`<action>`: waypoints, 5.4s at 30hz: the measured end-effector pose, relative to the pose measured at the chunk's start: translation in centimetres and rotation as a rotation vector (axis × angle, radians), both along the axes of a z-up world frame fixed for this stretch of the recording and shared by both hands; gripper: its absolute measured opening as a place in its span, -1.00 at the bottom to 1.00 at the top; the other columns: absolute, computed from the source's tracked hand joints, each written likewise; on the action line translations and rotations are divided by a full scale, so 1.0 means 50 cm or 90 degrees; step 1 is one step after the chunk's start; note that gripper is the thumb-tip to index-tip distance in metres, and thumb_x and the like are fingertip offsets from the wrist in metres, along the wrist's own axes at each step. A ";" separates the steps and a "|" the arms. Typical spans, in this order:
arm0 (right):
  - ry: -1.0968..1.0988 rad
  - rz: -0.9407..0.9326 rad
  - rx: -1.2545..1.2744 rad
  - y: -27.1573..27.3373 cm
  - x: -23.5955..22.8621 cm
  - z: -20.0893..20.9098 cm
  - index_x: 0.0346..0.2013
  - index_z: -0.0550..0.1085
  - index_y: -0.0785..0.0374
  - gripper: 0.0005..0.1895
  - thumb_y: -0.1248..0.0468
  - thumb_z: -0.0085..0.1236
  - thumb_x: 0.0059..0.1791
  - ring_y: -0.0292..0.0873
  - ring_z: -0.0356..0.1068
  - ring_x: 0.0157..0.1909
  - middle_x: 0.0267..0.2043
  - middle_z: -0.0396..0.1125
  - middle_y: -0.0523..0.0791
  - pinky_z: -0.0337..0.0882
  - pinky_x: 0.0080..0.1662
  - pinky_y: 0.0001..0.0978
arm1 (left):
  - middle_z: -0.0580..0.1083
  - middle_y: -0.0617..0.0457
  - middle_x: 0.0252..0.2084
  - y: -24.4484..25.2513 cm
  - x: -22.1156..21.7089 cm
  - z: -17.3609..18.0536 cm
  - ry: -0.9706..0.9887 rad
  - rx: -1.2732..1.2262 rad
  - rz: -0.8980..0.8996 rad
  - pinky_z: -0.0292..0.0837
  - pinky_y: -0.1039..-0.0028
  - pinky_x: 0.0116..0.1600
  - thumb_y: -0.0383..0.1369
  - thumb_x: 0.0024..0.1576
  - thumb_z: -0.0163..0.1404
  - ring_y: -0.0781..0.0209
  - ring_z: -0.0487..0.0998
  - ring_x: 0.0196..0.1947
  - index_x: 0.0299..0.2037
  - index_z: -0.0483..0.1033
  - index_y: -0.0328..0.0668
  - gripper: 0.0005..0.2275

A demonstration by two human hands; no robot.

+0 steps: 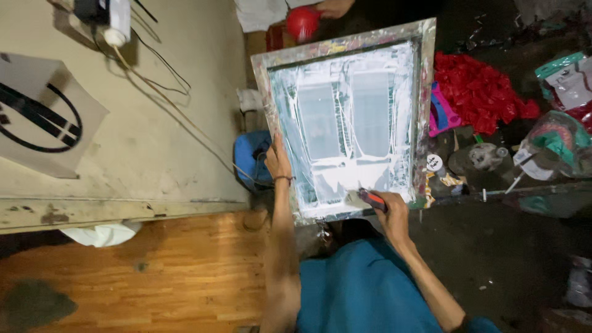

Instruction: The person uses a squeegee to pull white ink across a screen printing frame, spreading it evenly over the mesh. The task is performed on a wooden table in a cluttered workspace.

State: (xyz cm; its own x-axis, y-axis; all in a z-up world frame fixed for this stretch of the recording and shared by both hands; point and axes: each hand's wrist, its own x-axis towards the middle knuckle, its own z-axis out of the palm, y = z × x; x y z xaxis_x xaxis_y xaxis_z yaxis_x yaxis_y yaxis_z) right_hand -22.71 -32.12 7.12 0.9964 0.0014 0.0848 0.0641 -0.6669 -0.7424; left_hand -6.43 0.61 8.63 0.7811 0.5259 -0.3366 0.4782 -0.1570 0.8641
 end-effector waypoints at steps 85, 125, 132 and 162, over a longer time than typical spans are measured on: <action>-0.015 -0.092 -0.032 0.049 0.002 0.050 -0.01 0.61 0.25 -0.43 0.58 0.39 -0.31 0.25 0.44 -0.02 -0.15 0.50 0.09 0.40 0.09 0.01 | 0.60 -0.26 -0.12 0.000 0.028 -0.063 -0.102 0.017 0.043 0.45 0.04 0.14 0.23 0.20 -0.13 -0.28 0.57 0.04 -0.15 0.64 -0.11 -0.44; 0.030 0.243 -0.323 -0.068 0.109 -0.092 -0.16 0.58 -0.14 -0.68 0.23 0.28 -0.20 -0.03 0.37 -0.10 -0.28 0.40 -0.19 0.43 -0.06 -0.06 | 0.62 -0.21 -0.02 0.012 0.019 -0.083 -0.068 0.061 0.037 0.40 0.01 0.26 0.28 0.23 -0.24 -0.28 0.57 0.11 0.11 0.61 -0.06 -0.36; -0.043 0.172 -0.224 -0.115 0.184 0.005 0.02 0.54 0.01 -0.61 0.31 0.23 -0.11 0.03 0.34 -0.06 -0.18 0.41 -0.11 0.39 0.06 -0.12 | 0.54 -0.35 0.11 -0.014 0.002 -0.002 -0.106 0.067 0.026 0.30 -0.07 0.32 0.24 0.29 -0.28 -0.41 0.48 0.19 0.18 0.56 -0.19 -0.34; -0.196 0.262 -0.295 -0.011 0.423 0.126 -0.08 0.61 0.11 -0.70 0.30 -0.15 0.16 0.05 0.39 -0.16 -0.32 0.42 -0.02 0.37 -0.11 -0.19 | 0.58 -0.33 -0.04 -0.001 -0.018 -0.041 -0.104 0.078 0.039 0.40 -0.06 0.17 0.20 0.30 -0.24 -0.40 0.53 0.07 0.05 0.61 -0.23 -0.38</action>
